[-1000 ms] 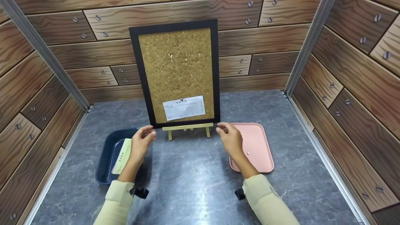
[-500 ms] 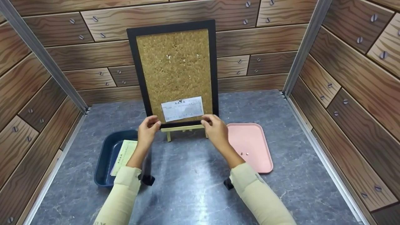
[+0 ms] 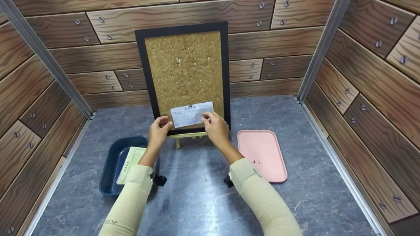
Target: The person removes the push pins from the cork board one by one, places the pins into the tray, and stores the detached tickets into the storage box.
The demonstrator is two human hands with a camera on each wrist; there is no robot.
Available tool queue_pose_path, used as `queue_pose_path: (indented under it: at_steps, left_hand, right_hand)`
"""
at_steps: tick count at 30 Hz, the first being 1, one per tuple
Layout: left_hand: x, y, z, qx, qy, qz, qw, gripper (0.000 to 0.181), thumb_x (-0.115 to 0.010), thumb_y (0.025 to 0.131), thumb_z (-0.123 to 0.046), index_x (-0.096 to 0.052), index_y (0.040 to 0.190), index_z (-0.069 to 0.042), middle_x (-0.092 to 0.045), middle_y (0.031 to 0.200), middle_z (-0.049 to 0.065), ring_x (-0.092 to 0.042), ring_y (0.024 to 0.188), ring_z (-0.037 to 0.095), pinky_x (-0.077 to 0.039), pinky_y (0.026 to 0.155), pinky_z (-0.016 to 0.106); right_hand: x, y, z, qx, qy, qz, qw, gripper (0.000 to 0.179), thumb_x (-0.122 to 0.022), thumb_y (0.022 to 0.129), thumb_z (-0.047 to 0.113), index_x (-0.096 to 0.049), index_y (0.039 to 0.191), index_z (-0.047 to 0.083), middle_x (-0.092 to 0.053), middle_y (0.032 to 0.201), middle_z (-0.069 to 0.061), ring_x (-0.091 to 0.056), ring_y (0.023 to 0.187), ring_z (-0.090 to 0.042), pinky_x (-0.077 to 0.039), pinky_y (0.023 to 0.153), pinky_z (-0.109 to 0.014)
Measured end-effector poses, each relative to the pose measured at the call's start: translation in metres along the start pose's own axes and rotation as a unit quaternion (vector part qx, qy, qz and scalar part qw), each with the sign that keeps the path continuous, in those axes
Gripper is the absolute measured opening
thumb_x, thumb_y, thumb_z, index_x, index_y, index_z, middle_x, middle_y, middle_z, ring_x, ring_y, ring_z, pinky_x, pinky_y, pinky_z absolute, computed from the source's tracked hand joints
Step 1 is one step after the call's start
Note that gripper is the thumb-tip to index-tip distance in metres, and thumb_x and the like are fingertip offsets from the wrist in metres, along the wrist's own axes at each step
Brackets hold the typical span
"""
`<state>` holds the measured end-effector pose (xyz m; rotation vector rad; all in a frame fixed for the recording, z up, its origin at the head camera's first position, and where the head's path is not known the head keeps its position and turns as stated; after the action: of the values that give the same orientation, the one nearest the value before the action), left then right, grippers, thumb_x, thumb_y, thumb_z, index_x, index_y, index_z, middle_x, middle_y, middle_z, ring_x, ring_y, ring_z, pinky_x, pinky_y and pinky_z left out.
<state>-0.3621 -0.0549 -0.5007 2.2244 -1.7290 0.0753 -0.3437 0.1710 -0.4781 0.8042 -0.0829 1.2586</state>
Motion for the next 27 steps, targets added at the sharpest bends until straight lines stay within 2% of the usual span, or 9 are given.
queue_pose_path:
  at_steps: [4, 10, 17, 21, 27]
  left_hand:
    - [-0.004, 0.004, 0.000, -0.003, 0.007, 0.000, 1.0000, 0.024, -0.068, 0.091, -0.006, -0.068, 0.115, -0.002, -0.073, 0.108, 0.014, -0.069, 0.098, 0.026, -0.056, 0.088, 0.037]
    - [-0.009, 0.008, -0.004, -0.003, 0.019, 0.000, 0.9998, 0.023, -0.068, 0.091, -0.007, -0.070, 0.113, -0.004, -0.073, 0.105, 0.012, -0.070, 0.096, 0.024, -0.056, 0.087, 0.036]
    - [-0.009, 0.013, -0.007, -0.002, 0.029, -0.015, 0.9995, 0.020, -0.067, 0.091, -0.007, -0.072, 0.109, -0.005, -0.074, 0.099, 0.010, -0.069, 0.091, 0.022, -0.055, 0.081, 0.032]
    - [-0.009, 0.016, -0.009, -0.006, 0.019, -0.021, 0.9996, 0.019, -0.068, 0.090, -0.005, -0.072, 0.108, -0.003, -0.075, 0.098, 0.011, -0.069, 0.090, 0.023, -0.055, 0.081, 0.033]
    - [-0.012, 0.019, -0.013, -0.013, 0.022, -0.031, 0.9992, 0.019, -0.067, 0.088, -0.001, -0.073, 0.106, -0.003, -0.075, 0.097, 0.011, -0.069, 0.089, 0.022, -0.054, 0.080, 0.031]
  right_hand:
    - [-0.005, 0.008, 0.000, -0.004, -0.015, 0.000, 0.9999, 0.018, -0.072, 0.092, 0.014, -0.076, 0.107, 0.006, -0.074, 0.099, -0.009, -0.067, 0.084, -0.024, -0.052, 0.076, -0.039]
    - [-0.014, 0.021, 0.001, -0.004, -0.045, -0.002, 0.9990, 0.018, -0.072, 0.092, 0.018, -0.076, 0.108, 0.010, -0.074, 0.098, -0.007, -0.070, 0.084, -0.024, -0.052, 0.075, -0.044]
    - [-0.027, 0.034, 0.008, 0.016, -0.060, -0.001, 0.9981, 0.019, -0.072, 0.093, 0.021, -0.076, 0.109, 0.010, -0.075, 0.096, -0.006, -0.070, 0.085, -0.023, -0.052, 0.075, -0.043]
    - [-0.037, 0.038, 0.010, 0.032, -0.065, -0.006, 0.9974, 0.018, -0.073, 0.092, 0.020, -0.075, 0.107, 0.010, -0.074, 0.096, -0.006, -0.069, 0.086, -0.024, -0.052, 0.075, -0.044]
    - [-0.047, 0.043, 0.013, 0.028, -0.101, -0.015, 0.9944, 0.020, -0.073, 0.092, 0.025, -0.075, 0.107, 0.013, -0.074, 0.101, -0.003, -0.070, 0.090, -0.024, -0.052, 0.076, -0.046]
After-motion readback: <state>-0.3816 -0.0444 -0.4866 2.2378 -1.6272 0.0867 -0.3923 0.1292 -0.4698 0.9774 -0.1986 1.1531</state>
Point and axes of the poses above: each hand's wrist, its own y-axis towards the middle knuckle, its own x-axis out of the back of the hand, z = x × y, the point moved 1 cm from there along y, towards the middle knuckle
